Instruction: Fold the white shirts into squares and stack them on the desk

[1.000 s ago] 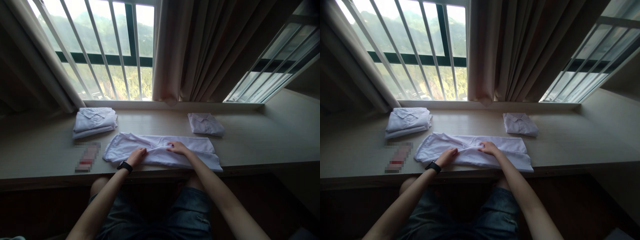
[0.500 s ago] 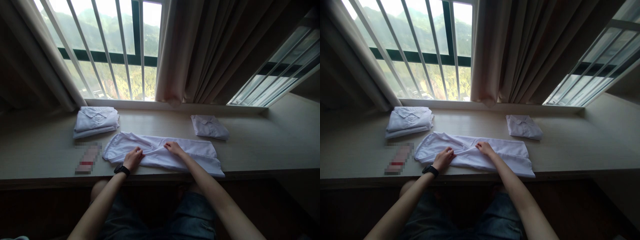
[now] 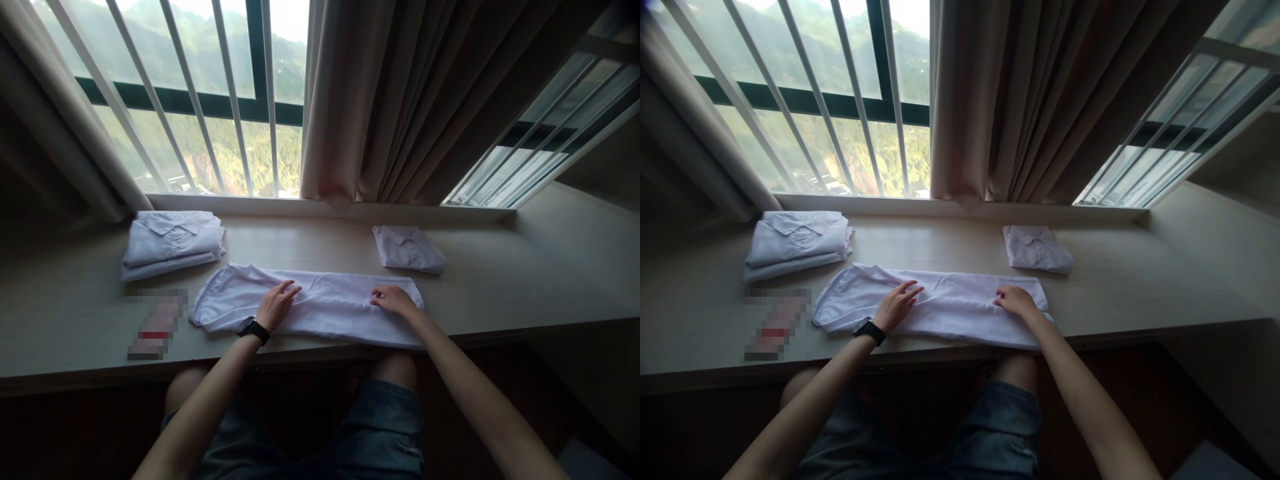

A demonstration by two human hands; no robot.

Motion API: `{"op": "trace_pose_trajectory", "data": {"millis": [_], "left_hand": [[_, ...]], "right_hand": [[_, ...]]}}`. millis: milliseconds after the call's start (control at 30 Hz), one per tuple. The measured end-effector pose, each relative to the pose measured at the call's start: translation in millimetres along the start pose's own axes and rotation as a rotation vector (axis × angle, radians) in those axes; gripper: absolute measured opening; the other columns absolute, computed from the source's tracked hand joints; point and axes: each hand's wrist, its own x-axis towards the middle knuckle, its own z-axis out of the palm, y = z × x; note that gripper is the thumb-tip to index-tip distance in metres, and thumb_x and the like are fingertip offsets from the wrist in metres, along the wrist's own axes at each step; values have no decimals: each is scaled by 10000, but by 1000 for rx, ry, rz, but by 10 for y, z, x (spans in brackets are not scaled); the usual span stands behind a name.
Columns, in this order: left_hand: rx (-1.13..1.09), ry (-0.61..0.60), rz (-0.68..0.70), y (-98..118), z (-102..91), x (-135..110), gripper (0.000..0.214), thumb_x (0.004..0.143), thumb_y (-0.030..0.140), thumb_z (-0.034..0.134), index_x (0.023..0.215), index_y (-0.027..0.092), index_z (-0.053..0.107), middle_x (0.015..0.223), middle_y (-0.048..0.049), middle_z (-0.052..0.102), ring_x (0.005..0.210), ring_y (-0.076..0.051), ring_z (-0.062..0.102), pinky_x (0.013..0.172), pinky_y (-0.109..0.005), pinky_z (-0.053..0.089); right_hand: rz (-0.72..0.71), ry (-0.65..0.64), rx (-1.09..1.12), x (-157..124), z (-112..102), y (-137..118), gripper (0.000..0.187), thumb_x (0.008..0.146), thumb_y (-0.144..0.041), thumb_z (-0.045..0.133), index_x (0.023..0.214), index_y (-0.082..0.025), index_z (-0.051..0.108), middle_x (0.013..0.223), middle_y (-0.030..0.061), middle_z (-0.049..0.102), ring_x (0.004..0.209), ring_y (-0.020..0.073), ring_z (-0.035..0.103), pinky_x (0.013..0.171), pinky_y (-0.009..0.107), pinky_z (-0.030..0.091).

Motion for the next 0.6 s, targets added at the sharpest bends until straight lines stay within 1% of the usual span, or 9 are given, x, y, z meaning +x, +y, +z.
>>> {"op": "trace_pose_trajectory", "data": {"millis": [67,100,200,267,333,367,500,600], "left_hand": [[-18,-49,28,44,59,154,400,940,196,535,1320,294,612,1468,-68,490,1142,-240,594,978,-383,483],[-32,-70,28,56,87,209,361,934,208,553,1272,293,648,1442,-65,519,1139,-242,601,978,-380,486],[-89,-90,-7,64,148,286,256,942,242,551,1126,273,726,1272,-63,647,1078,-228,635,964,-356,494],[-121,-68,-28,62,167,291,256,953,255,533,1109,257,737,1189,-66,690,1045,-223,649,950,-339,498],[-140,-36,-44,69,173,291,264,951,246,531,1114,240,739,1170,-69,704,1025,-221,660,937,-330,503],[-146,-21,-54,77,173,295,263,946,237,535,1107,234,742,1166,-69,708,1013,-221,666,928,-327,506],[-179,60,-109,112,183,353,244,926,219,560,1071,227,756,1126,-58,729,955,-213,689,884,-315,527],[-218,119,-124,116,200,446,230,919,236,579,1061,221,760,1088,-55,742,936,-210,698,878,-315,536]], "right_hand": [[50,-3,-35,-97,-45,266,249,827,-368,689,1033,-235,734,1019,56,751,944,218,687,801,264,471],[60,-13,-45,-142,-62,384,262,824,-347,683,1054,-230,733,1046,62,748,965,223,686,822,269,475],[37,-56,-34,-260,-78,668,364,795,-319,698,1141,-209,720,1166,84,722,1060,249,670,910,293,480],[9,-74,0,-318,-60,798,462,753,-292,737,1203,-194,701,1250,96,689,1129,261,648,974,305,469],[-5,-63,27,-357,-27,882,508,735,-246,747,1236,-195,689,1306,93,661,1174,261,630,1020,310,452],[0,-45,33,-370,-10,909,487,747,-236,734,1232,-204,694,1315,85,657,1181,257,628,1031,313,449],[56,52,25,-390,51,951,309,882,-315,597,1151,-262,739,1270,44,688,1159,250,648,1006,337,474],[130,125,8,-367,79,971,319,936,-332,504,1144,-292,742,1198,33,722,1082,248,685,953,346,503]]}}
